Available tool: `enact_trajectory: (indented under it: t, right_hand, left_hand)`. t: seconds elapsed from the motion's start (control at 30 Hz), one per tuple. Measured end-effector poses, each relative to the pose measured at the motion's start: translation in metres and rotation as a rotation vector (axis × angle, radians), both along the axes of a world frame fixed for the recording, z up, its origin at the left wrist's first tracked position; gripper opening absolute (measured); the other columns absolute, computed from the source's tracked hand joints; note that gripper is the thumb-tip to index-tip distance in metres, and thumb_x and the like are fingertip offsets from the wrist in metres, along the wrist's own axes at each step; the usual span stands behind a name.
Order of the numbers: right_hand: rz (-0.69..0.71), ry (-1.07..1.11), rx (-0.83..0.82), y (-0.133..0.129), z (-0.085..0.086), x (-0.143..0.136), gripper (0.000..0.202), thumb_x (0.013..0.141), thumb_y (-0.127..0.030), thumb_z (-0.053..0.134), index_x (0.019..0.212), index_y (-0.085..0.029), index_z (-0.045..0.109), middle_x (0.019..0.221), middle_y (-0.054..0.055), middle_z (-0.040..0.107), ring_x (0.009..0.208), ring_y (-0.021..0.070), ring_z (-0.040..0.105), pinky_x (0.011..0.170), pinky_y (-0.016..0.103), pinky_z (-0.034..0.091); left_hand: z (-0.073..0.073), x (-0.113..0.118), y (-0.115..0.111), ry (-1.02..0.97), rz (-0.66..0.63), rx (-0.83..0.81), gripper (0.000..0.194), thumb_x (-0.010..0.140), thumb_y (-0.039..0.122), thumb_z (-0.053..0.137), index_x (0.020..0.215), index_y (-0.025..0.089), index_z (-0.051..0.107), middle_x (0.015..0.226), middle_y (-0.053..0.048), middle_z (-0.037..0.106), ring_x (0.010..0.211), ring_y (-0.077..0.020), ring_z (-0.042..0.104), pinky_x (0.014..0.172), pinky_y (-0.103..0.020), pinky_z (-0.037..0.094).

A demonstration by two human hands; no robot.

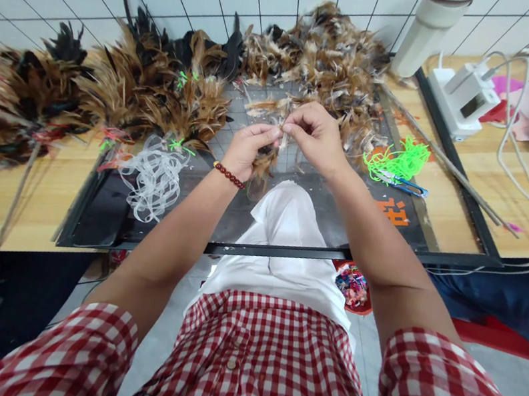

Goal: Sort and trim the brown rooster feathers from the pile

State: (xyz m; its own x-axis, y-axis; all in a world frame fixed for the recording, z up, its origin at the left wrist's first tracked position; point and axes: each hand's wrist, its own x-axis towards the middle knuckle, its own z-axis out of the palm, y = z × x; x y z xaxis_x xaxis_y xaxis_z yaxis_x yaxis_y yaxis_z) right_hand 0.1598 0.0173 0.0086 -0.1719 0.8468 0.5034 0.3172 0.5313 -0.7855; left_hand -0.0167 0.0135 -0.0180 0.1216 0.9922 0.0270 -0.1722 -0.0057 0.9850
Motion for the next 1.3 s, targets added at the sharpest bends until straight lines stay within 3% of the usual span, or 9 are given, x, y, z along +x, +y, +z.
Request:
enact_trajectory:
  t: [0.27,0.4,0.53,0.63,0.77,0.9,1.0,1.1,1.3]
  right_hand:
    - [0.096,0.016,0.048,-0.003,-0.002,-0.001,0.044,0.082,-0.069,0.079,0.077,-0.026,0.073,0.103,0.009,0.068,0.108,0.0247,0.060,0.096,0.043,0.049]
    - [0.065,0.000,-0.012,0.000,-0.009,-0.001,0.040,0.081,-0.064,0.081,0.074,-0.025,0.072,0.096,0.007,0.069,0.100,0.0241,0.062,0.093,0.043,0.051]
    - [0.030,0.029,-0.075,0.002,-0.010,-0.003,0.038,0.078,-0.060,0.083,0.074,-0.024,0.070,0.085,0.004,0.066,0.088,0.0211,0.062,0.084,0.039,0.052]
    - [0.050,0.113,-0.172,0.001,-0.009,-0.006,0.044,0.077,-0.066,0.083,0.080,-0.024,0.069,0.082,0.003,0.065,0.082,0.0186,0.062,0.076,0.035,0.052]
    - [0.090,0.226,-0.322,0.002,-0.014,-0.012,0.053,0.064,-0.065,0.092,0.087,-0.024,0.068,0.082,0.000,0.067,0.074,0.0148,0.060,0.068,0.031,0.052]
    - [0.138,0.293,-0.524,0.000,-0.018,-0.015,0.058,0.057,-0.065,0.097,0.081,-0.021,0.067,0.068,-0.002,0.062,0.061,0.0114,0.053,0.054,0.026,0.045]
    - [0.178,0.307,-0.606,-0.003,-0.015,-0.016,0.055,0.055,-0.060,0.099,0.074,-0.020,0.067,0.060,-0.003,0.058,0.055,0.0094,0.048,0.049,0.024,0.039]
    - [0.183,0.297,-0.605,-0.006,-0.010,-0.018,0.052,0.051,-0.050,0.103,0.074,-0.019,0.070,0.060,-0.003,0.061,0.054,0.0084,0.048,0.048,0.023,0.039]
    - [0.058,0.326,-0.583,-0.004,-0.013,-0.022,0.036,0.065,-0.036,0.094,0.067,-0.018,0.063,0.058,-0.003,0.058,0.050,0.0082,0.049,0.050,0.024,0.040]
  left_hand:
    - [0.009,0.002,-0.005,0.161,-0.038,0.002,0.023,0.075,0.031,0.084,0.062,0.017,0.070,0.059,0.003,0.063,0.061,-0.0101,0.058,0.067,-0.026,0.049]
    - [0.011,0.007,-0.012,0.236,-0.080,0.078,0.022,0.077,0.025,0.079,0.059,0.018,0.069,0.057,0.004,0.060,0.061,-0.0101,0.054,0.066,-0.025,0.046]
    - [0.005,0.014,-0.013,0.263,-0.092,0.115,0.035,0.078,0.031,0.083,0.052,0.019,0.064,0.051,0.004,0.053,0.058,-0.0095,0.050,0.062,-0.025,0.041]
    - [-0.005,0.017,-0.007,0.216,0.002,0.078,0.044,0.080,0.041,0.084,0.050,0.019,0.060,0.047,0.004,0.046,0.056,-0.0098,0.048,0.059,-0.025,0.040]
    - [-0.014,0.016,0.004,0.103,0.123,0.057,0.034,0.084,0.044,0.081,0.063,0.019,0.071,0.057,0.002,0.061,0.065,-0.0124,0.061,0.065,-0.025,0.047]
    - [-0.014,0.012,0.007,0.089,0.189,0.140,0.029,0.085,0.049,0.079,0.080,0.021,0.080,0.079,-0.002,0.077,0.087,-0.0170,0.073,0.084,-0.028,0.055]
    - [-0.012,0.009,0.005,0.133,0.228,0.264,0.027,0.083,0.050,0.081,0.084,0.023,0.083,0.094,-0.004,0.082,0.103,-0.0196,0.074,0.099,-0.032,0.055]
    - [-0.010,0.008,0.004,0.166,0.230,0.302,0.022,0.082,0.046,0.083,0.083,0.024,0.084,0.095,-0.004,0.082,0.104,-0.0200,0.075,0.101,-0.034,0.055]
    - [-0.010,0.008,0.005,0.116,0.291,0.297,0.012,0.081,0.036,0.085,0.084,0.024,0.085,0.097,-0.004,0.083,0.103,-0.0192,0.076,0.102,-0.033,0.057]
